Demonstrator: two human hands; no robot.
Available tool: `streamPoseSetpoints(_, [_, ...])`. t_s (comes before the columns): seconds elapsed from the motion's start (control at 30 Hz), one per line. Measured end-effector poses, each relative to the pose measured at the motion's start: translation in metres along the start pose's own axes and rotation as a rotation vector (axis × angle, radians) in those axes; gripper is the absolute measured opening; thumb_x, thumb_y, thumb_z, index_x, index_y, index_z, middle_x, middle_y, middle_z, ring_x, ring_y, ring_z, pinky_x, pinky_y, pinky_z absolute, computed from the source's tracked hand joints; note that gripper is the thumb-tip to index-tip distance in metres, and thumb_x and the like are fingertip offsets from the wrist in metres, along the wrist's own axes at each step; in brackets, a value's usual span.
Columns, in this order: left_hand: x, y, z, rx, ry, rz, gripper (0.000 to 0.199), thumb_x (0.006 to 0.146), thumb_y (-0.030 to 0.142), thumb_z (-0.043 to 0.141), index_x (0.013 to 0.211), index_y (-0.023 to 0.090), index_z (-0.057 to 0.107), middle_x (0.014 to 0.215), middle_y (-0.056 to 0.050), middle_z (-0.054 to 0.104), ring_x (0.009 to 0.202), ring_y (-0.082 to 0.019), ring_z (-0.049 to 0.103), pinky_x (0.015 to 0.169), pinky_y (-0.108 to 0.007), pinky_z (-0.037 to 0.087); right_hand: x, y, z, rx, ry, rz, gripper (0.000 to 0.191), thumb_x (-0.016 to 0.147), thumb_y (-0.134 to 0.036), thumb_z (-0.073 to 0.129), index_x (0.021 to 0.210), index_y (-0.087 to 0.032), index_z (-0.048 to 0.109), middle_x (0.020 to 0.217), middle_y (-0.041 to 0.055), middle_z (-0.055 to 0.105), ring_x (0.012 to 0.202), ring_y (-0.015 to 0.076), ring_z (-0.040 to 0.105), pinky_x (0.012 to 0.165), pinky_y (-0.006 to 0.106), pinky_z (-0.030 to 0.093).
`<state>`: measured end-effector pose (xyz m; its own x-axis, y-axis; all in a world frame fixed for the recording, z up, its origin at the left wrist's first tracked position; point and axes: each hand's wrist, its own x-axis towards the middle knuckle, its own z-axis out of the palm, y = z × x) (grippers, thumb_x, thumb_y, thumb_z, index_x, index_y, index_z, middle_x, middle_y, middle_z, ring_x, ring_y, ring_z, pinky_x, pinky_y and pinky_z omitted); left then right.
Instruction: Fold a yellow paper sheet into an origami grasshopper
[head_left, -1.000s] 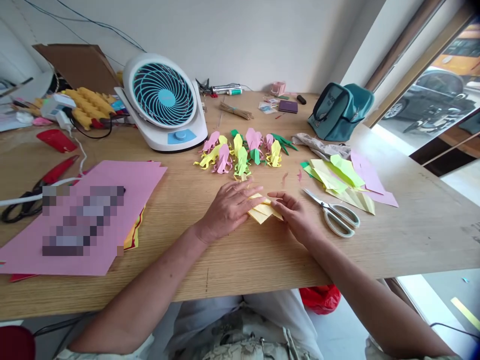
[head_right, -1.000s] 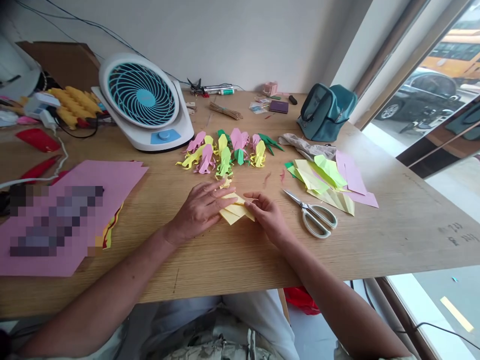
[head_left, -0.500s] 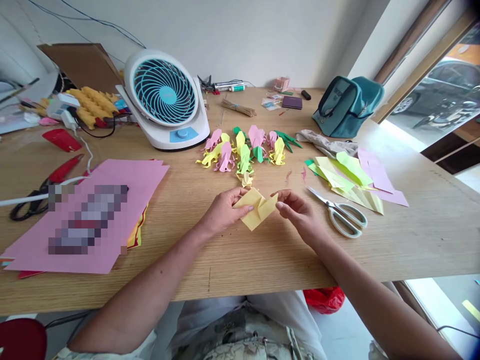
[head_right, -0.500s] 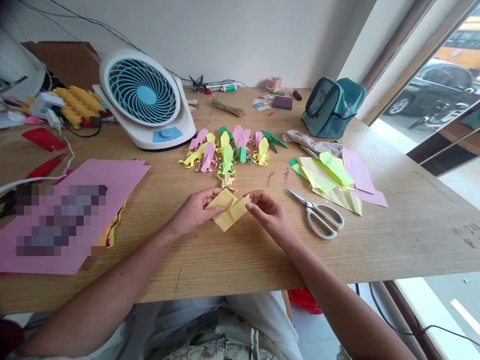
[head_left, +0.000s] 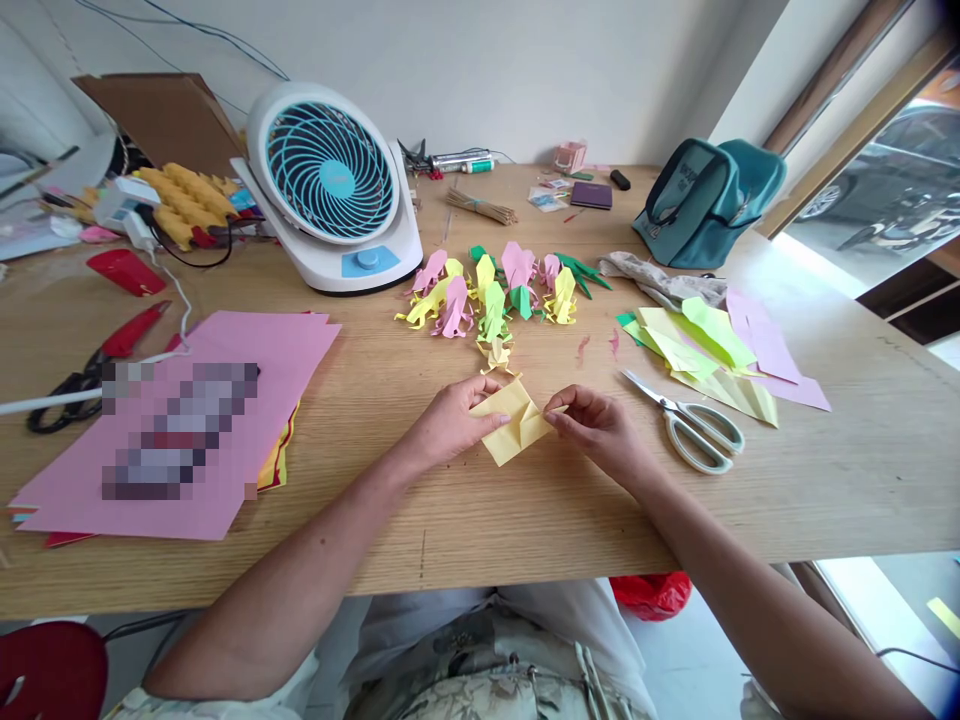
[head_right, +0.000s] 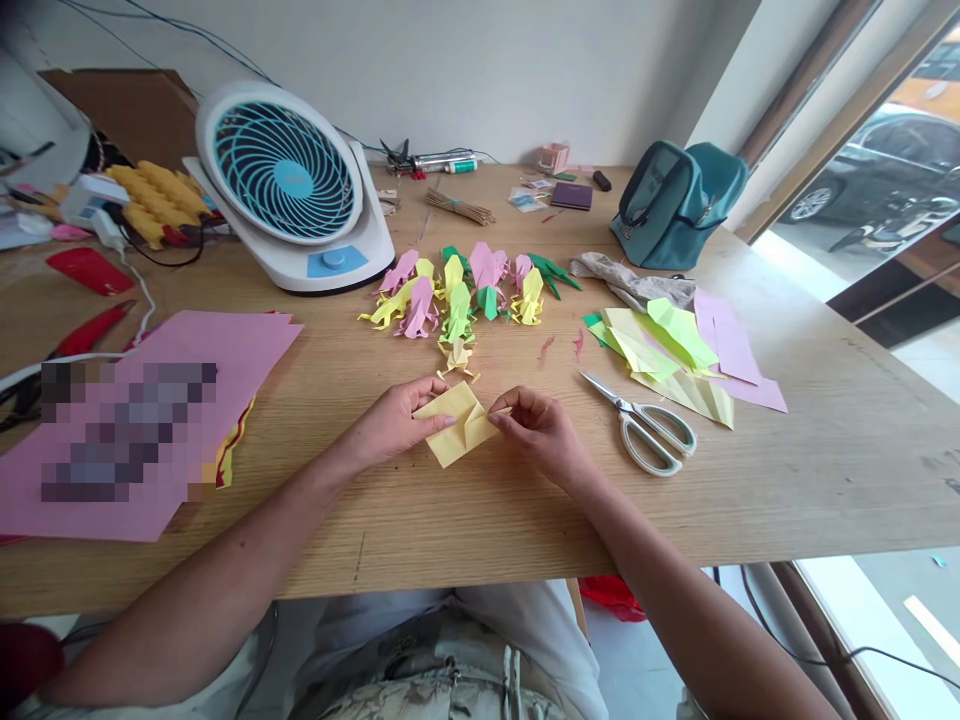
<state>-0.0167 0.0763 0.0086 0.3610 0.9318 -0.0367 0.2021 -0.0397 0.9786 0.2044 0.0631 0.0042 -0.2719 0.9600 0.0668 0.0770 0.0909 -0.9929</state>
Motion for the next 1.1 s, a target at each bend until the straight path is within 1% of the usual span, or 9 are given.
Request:
streamPoseSetpoints(0.17, [0.0, -0.004, -0.004, 0.108, -0.016, -0.007, 0.034, 0.077, 0.031, 0.068, 0.107, 0.015, 0.064, 0.1, -0.006, 0.072, 0.092, -0.021, 0.067, 0.076, -0.028, 0.051, 0.001, 0.004, -0.001, 0.052, -0.041, 0.0, 0.036, 0.076, -0.053, 0.075, 0.08, -0.02, 0.062, 0.069, 0.0003, 0.061, 0.062, 0.0129, 0.054, 0.058, 0.027, 0.043])
streamPoseSetpoints(0.37, [-0.008, 0.0, -0.008, 0.437, -0.089, -0.102, 0.033, 0.078, 0.034, 0.069, 0.107, 0.019, 0.061, 0.092, -0.003, 0.071, 0.083, -0.022, 0.068, 0.071, -0.031, 0.052, -0.003, 0.01, -0.001, -0.163, -0.146, -0.018, 0.023, 0.082, -0.039, 0.071, 0.091, -0.019, 0.066, 0.069, -0.0015, 0.058, 0.06, 0.0113, 0.047, 0.054, 0.024, 0.036])
streamPoseSetpoints(0.43, [-0.01, 0.006, -0.007, 0.595, -0.011, -0.001, 0.038, 0.076, 0.03, 0.073, 0.11, 0.019, 0.06, 0.101, -0.006, 0.07, 0.093, -0.025, 0.066, 0.081, -0.036, 0.052, -0.004, 0.01, 0.0, -0.252, -0.175, -0.045, 0.017, 0.086, -0.034, 0.067, 0.089, -0.018, 0.067, 0.073, -0.0003, 0.06, 0.062, 0.0113, 0.048, 0.055, 0.025, 0.036])
streamPoseSetpoints(0.53, [-0.011, 0.016, -0.006, 0.812, 0.094, 0.333, 0.036, 0.079, 0.019, 0.073, 0.113, 0.018, 0.06, 0.117, -0.009, 0.065, 0.111, -0.027, 0.058, 0.097, -0.042, 0.047, -0.005, 0.009, 0.0, -0.336, -0.173, -0.088, 0.013, 0.088, -0.029, 0.063, 0.092, -0.018, 0.067, 0.076, -0.0006, 0.06, 0.063, 0.0109, 0.047, 0.057, 0.024, 0.037])
streamPoseSetpoints(0.6, [-0.01, 0.018, -0.004, 0.838, 0.007, 0.533, 0.021, 0.088, 0.013, 0.061, 0.108, 0.018, 0.063, 0.116, -0.008, 0.065, 0.113, -0.024, 0.058, 0.1, -0.039, 0.045, -0.005, 0.01, 0.001, -0.382, -0.163, -0.104, 0.012, 0.087, -0.027, 0.062, 0.095, -0.019, 0.067, 0.074, -0.002, 0.058, 0.061, 0.0105, 0.046, 0.057, 0.024, 0.036])
streamPoseSetpoints(0.67, [-0.008, 0.016, -0.002, 0.813, -0.116, 0.615, 0.019, 0.093, 0.01, 0.052, 0.103, 0.018, 0.065, 0.114, -0.007, 0.067, 0.111, -0.019, 0.061, 0.099, -0.033, 0.047, -0.005, 0.01, 0.001, -0.431, -0.15, -0.123, 0.012, 0.087, -0.025, 0.062, 0.097, -0.019, 0.067, 0.073, -0.0028, 0.057, 0.06, 0.0102, 0.045, 0.057, 0.024, 0.036])
streamPoseSetpoints(0.8, [-0.005, 0.004, 0.003, 0.813, -0.211, 0.529, 0.021, 0.093, 0.008, 0.051, 0.106, 0.016, 0.066, 0.11, -0.007, 0.069, 0.105, -0.018, 0.064, 0.094, -0.029, 0.051, -0.004, 0.01, 0.002, -0.524, -0.099, -0.165, 0.015, 0.086, -0.02, 0.061, 0.101, -0.019, 0.066, 0.081, -0.0008, 0.058, 0.06, 0.0096, 0.047, 0.057, 0.024, 0.038])
streamPoseSetpoints(0.97, [-0.006, 0.001, 0.009, 0.83, -0.163, 0.454, 0.021, 0.094, 0.013, 0.055, 0.112, 0.016, 0.064, 0.11, -0.007, 0.068, 0.106, -0.02, 0.063, 0.095, -0.033, 0.05, -0.005, 0.01, 0.0, -0.558, -0.103, -0.165, 0.016, 0.084, -0.018, 0.062, 0.1, -0.019, 0.067, 0.083, 0.0002, 0.059, 0.061, 0.01, 0.049, 0.058, 0.024, 0.039])
streamPoseSetpoints(1.1, [-0.007, 0.0, 0.015, 0.827, -0.111, 0.41, 0.015, 0.087, 0.019, 0.068, 0.102, 0.018, 0.066, 0.108, -0.006, 0.066, 0.103, -0.021, 0.062, 0.092, -0.035, 0.05, -0.006, 0.011, -0.002, -0.51, -0.128, -0.142, 0.02, 0.085, -0.019, 0.061, 0.105, -0.019, 0.065, 0.083, -0.0004, 0.061, 0.06, 0.01, 0.047, 0.057, 0.024, 0.039])
